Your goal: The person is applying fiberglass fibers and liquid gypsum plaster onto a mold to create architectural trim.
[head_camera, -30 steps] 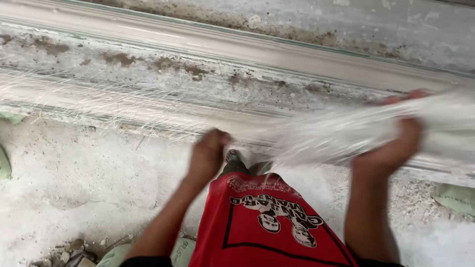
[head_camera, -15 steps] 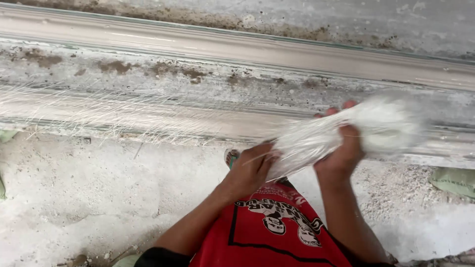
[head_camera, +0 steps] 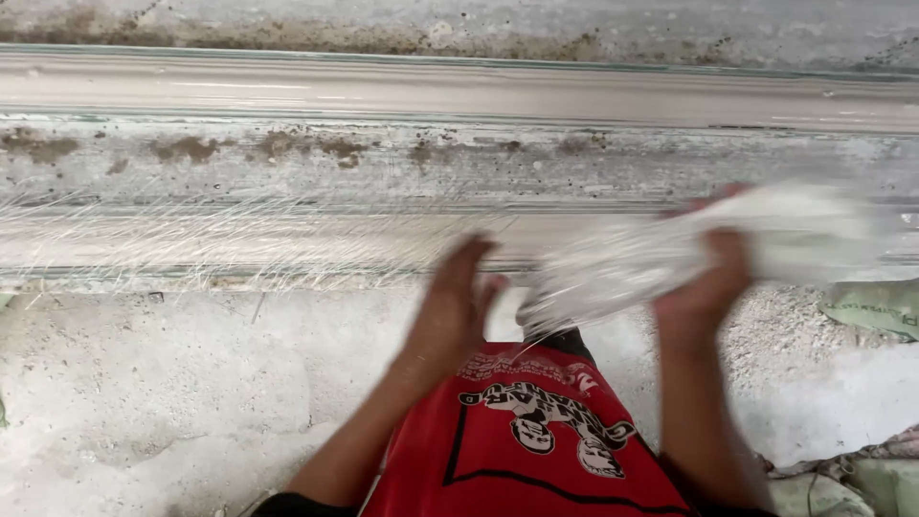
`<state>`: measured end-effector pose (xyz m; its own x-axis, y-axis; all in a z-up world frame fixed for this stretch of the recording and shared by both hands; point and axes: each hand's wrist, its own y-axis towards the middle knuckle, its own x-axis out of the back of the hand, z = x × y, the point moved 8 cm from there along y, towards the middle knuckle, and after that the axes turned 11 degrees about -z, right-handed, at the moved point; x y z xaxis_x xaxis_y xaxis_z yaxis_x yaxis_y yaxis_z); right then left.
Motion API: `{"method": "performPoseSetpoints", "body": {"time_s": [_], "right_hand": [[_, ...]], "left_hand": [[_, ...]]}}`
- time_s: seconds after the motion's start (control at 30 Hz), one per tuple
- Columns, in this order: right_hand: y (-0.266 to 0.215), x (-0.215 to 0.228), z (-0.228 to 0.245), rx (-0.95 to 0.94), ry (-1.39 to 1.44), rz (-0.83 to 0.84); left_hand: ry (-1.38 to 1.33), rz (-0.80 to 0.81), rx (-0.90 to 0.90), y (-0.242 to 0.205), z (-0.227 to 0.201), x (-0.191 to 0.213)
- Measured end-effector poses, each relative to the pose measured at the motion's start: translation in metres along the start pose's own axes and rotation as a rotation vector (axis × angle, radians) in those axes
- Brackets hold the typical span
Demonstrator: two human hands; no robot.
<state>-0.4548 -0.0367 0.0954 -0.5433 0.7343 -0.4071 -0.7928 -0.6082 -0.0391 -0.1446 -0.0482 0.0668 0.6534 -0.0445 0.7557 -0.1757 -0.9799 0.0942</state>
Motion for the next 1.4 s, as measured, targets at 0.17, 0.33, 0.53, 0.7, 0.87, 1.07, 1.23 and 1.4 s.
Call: {"method": "performPoseSetpoints", "body": {"time_s": [0.17,0.33,0.53,0.7,0.87,1.07,1.23,1.4], "right_hand": [[0.016,-0.012,0.016,-0.164,0.186,0.106],[0.103,0.061,0.049,-0.036,0.212,0.164],[0.208,0.157,0.035,-0.114,0.286,0.204],[0.163,0.105,0.029,-0.186,0.207,0.255],[0.226,0.105,0.091,-0.067,0.239,0.354],[0.279,0.160,0.099,0.128,0.089,0.415],[0.195,0.144,0.038,-0.208,0.047,0.184],[0.182,0.103,0.088,-0.190,0.227,0.192]], "left_hand": [[-0.504,0.050,-0.039,-0.010,-0.028,-0.039],[-0.005,-0.076,-0.151,0.005,0.022,-0.048],[0.723,-0.336,-0.035,0.005,-0.022,-0.054],[-0.392,-0.055,0.190,0.012,-0.187,-0.135],[-0.345,-0.253,-0.076,-0.005,-0.155,-0.152],[0.540,0.109,0.209,0.010,-0.052,-0.149],[-0.212,-0.328,0.000,0.015,-0.179,-0.128],[-0.542,-0.076,0.033,-0.010,-0.194,-0.197]]}}
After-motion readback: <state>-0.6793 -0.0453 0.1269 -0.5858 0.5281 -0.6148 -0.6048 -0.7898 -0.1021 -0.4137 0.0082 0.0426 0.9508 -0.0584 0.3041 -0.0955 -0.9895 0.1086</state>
